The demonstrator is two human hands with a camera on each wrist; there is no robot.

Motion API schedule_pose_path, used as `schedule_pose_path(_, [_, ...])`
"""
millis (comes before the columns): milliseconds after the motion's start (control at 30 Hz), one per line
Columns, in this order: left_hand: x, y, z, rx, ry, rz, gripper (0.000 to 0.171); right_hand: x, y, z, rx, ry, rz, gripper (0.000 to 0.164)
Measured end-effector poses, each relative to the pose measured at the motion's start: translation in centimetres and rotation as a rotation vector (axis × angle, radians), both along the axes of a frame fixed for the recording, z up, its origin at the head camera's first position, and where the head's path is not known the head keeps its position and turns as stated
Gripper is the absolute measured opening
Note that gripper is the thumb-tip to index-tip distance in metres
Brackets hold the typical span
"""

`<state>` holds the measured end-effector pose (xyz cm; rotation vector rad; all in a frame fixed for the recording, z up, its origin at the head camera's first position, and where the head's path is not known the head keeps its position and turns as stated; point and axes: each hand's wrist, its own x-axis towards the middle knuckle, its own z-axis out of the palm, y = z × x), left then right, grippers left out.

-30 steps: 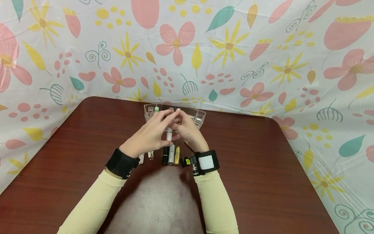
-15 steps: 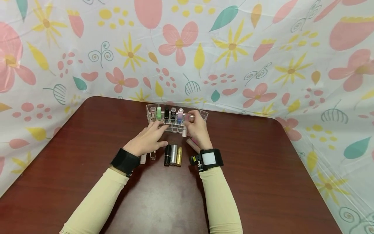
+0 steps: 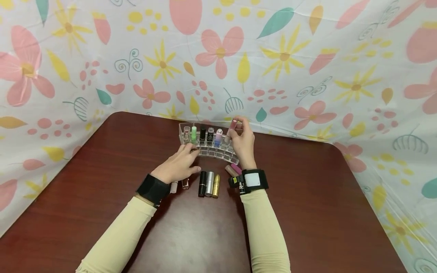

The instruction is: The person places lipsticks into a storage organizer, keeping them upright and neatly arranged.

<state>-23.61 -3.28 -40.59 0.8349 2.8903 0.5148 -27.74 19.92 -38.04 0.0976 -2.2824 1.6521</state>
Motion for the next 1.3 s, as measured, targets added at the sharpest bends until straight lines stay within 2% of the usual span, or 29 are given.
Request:
schedule_pose_path(200, [-0.2,0.3,0.5,0.001,0.013,-0.001,0.058,-0.5,0.0,-0.4,0.030,0.043,-0.010,0.035])
schedule_pose_path(533, [-0.2,0.3,0.9,-0.003,0.008,0.008,0.059,-0.8,0.0,-1.4,0.109,0.012,0.033,0.033])
schedule_pose_path(1033, [-0.2,0.1,0.5,-0.015,-0.018,0.013,0.060,-1.1,-0.2,-2.8,0.169,0.016,-0.030,0.033])
schedule_pose_path(1300, [-0.2,0.2,0.1,-0.030,-0.021,0.019,0.058,-1.1,-0.3,-3.4,0.197,0.041,-0.093,0.033])
